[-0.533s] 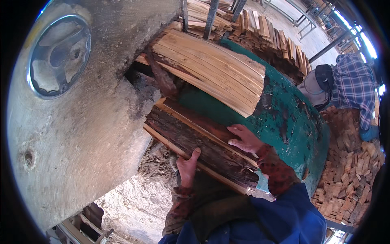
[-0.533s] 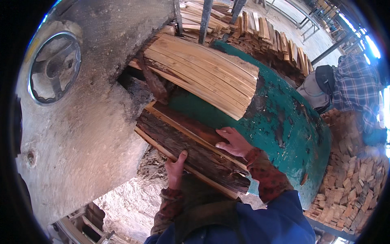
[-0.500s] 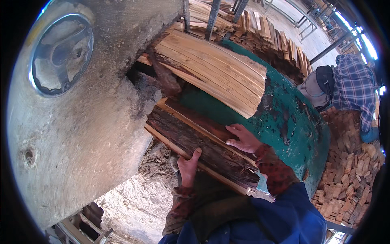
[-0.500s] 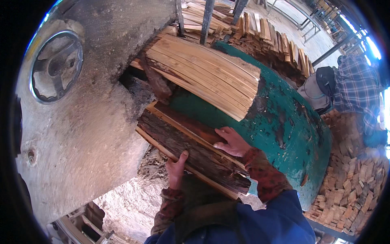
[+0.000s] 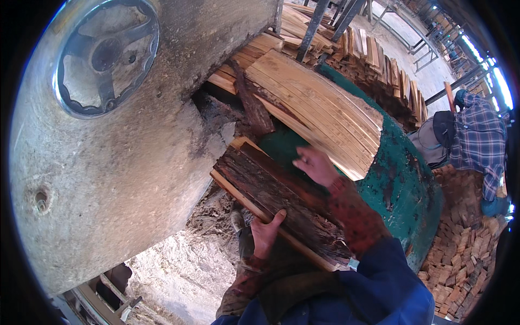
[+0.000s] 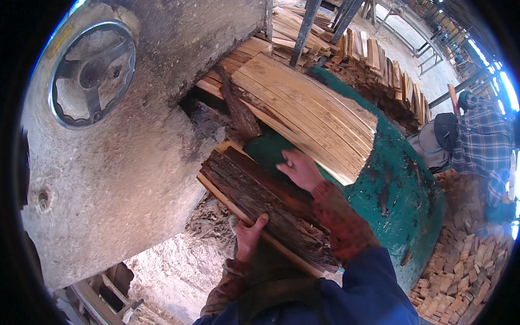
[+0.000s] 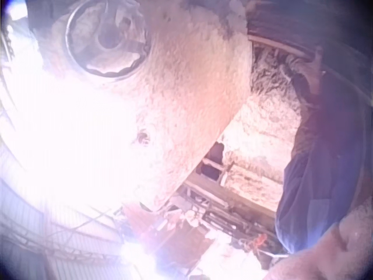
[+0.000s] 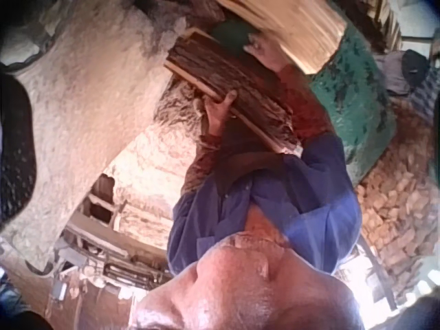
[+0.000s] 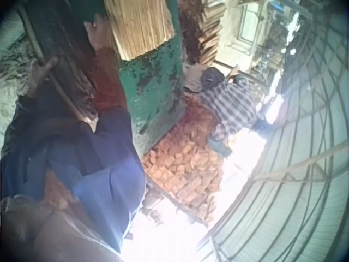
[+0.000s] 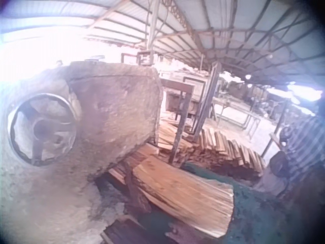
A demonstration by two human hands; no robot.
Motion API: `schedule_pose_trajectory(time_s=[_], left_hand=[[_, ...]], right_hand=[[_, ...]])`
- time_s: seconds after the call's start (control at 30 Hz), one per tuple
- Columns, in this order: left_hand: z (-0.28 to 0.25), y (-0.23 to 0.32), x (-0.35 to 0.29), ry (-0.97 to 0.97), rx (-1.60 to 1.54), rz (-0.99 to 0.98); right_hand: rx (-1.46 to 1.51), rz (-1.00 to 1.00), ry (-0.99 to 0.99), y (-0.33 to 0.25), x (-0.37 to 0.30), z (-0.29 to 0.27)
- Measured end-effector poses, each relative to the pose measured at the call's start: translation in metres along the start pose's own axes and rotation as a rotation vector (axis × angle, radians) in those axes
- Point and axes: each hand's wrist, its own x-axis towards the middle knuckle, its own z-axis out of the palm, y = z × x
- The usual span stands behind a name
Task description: The person stacks cut wooden planks on a green metal table in a workshop. They repeatedly pick up planks from a pile and arrange them neatly on the table while another person works nearby.
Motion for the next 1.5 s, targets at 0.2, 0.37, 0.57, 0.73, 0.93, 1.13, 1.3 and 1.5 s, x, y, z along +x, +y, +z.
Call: schedule_pose_trajectory(time_s=[0.2,0.37,0.57,0.73,0.93,1.13,1.3,1.5], left_hand=[[0.001,0.01,-0.002,-0.008,0.042,-0.058],[-0.003,-0.004,0.001,0.002,0.023,-0.052],[-0.005,-0.004,0.001,0.002,0.053,-0.033],[0.0,0.001,0.0,0.0,0.001,-0.039],[-0.004,-0.008,0.005,-0.011,0.029,-0.065],[-0.005,-0.004,0.004,-0.005,0.135,-0.011],[-0.007,-0.004,0.0,-0.073,0.102,0.023],[-0.01,-0.002,-0.006,-0.123,0.144,0.063]], right_hand=[[-0.315,-0.114,0.335,-0.042,0.11,0.045],[-0.251,-0.013,0.4,-0.047,0.126,0.059],[-0.105,-0.06,0.282,-0.024,0.112,0.036],[0.145,-0.008,0.041,-0.011,0.063,-0.008],[0.31,0.017,-0.139,-0.016,-0.022,-0.043],[0.179,0.067,-0.202,-0.019,-0.103,-0.051],[0.066,0.028,-0.195,-0.024,-0.162,-0.045],[-0.086,-0.055,-0.184,-0.031,-0.196,-0.027]])
